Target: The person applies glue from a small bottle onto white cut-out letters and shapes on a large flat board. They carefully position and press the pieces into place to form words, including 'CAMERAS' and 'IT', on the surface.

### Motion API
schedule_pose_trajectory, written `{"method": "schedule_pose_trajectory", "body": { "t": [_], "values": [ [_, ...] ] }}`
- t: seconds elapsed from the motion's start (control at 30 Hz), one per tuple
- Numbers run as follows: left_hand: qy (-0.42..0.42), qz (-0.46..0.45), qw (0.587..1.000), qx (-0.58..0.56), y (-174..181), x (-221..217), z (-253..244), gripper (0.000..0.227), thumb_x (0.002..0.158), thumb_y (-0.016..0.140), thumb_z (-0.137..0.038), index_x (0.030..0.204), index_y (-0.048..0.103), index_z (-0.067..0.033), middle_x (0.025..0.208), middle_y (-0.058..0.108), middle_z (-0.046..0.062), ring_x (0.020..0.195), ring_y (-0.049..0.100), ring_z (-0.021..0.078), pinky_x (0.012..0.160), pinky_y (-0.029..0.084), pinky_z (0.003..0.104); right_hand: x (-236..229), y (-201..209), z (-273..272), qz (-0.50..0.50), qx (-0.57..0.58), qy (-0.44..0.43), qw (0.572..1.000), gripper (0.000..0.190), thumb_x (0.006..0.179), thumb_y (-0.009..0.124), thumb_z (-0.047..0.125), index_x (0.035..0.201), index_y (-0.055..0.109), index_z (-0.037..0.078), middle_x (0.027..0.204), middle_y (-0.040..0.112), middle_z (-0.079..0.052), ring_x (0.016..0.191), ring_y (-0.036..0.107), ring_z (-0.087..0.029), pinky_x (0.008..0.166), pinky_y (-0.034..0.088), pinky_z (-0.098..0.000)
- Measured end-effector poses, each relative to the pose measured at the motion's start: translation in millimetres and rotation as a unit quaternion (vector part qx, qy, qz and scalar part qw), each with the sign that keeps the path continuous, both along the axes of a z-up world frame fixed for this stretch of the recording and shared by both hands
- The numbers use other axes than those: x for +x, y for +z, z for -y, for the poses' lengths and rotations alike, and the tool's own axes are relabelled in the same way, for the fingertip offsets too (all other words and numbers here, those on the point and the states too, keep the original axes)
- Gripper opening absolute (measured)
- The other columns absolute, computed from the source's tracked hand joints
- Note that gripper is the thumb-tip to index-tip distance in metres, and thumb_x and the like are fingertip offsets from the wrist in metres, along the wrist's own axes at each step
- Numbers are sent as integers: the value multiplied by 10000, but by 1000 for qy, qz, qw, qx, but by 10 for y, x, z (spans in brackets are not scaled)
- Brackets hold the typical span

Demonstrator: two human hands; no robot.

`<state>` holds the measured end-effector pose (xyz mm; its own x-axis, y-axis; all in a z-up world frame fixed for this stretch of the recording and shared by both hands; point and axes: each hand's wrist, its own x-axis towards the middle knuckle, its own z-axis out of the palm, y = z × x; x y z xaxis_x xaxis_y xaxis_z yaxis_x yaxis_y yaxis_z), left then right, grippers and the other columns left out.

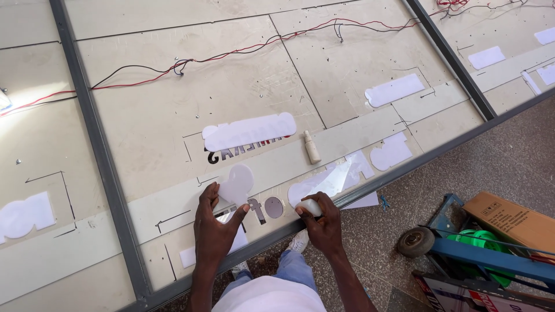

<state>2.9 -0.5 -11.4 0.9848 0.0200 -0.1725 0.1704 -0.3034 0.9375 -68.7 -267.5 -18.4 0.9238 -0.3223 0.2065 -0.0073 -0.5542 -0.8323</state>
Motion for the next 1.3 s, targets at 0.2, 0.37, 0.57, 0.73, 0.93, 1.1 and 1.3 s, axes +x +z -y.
{"method": "schedule_pose_trajectory", "body": {
  "t": [0.2,0.37,0.57,0.73,0.93,1.1,1.3],
  "values": [
    [1,8,1000,6,-25,-1,2,937,848,919,-445,1641,516,-151,1644,628,92,1487,619,297,1224,520,458,8,5,-48,-19,4,4,1000,306,981,835,404,1037,730,122,947,752,-27,803,684,-175,640,519,-330],
    [-1,27,1000,0,-50,8,2,943,850,924,-446,1636,511,-127,1664,614,102,1506,608,296,1242,512,448,28,47,-104,-17,15,32,999,300,995,822,395,1031,725,114,917,730,-22,791,662,-172,639,504,-333],
    [-1,20,1000,0,-59,8,2,936,853,920,-448,1637,510,-142,1665,610,97,1498,612,300,1233,515,450,75,64,-194,-10,22,40,999,301,988,825,395,1026,731,111,912,739,-16,790,668,-162,644,504,-330],
    [3,8,1000,-3,-30,-5,3,928,849,923,-445,1629,517,-151,1659,615,91,1499,613,295,1232,515,444,94,81,-267,-13,27,52,998,295,995,820,389,1037,742,107,942,746,-22,838,676,-170,685,504,-334],
    [5,20,1000,-1,-58,-3,5,959,847,923,-456,1644,511,-114,1667,611,122,1503,616,310,1235,515,445,160,63,-337,-1,21,53,998,272,1011,819,371,1039,733,115,941,727,-10,843,674,-162,705,511,-323],
    [4,-7,1000,-13,147,29,15,997,868,963,-519,1634,510,-69,1574,631,235,1509,602,443,1289,488,564,227,81,-353,41,50,75,995,165,1021,872,203,1064,778,73,821,678,-148,828,779,-381,763,596,-456],
    [5,0,1000,-20,183,15,13,985,872,967,-506,1622,518,-52,1562,634,257,1501,602,464,1283,496,565,288,53,-356,48,54,75,995,176,1019,880,208,1089,776,85,833,666,-138,853,776,-361,780,590,-422]
  ]
}}
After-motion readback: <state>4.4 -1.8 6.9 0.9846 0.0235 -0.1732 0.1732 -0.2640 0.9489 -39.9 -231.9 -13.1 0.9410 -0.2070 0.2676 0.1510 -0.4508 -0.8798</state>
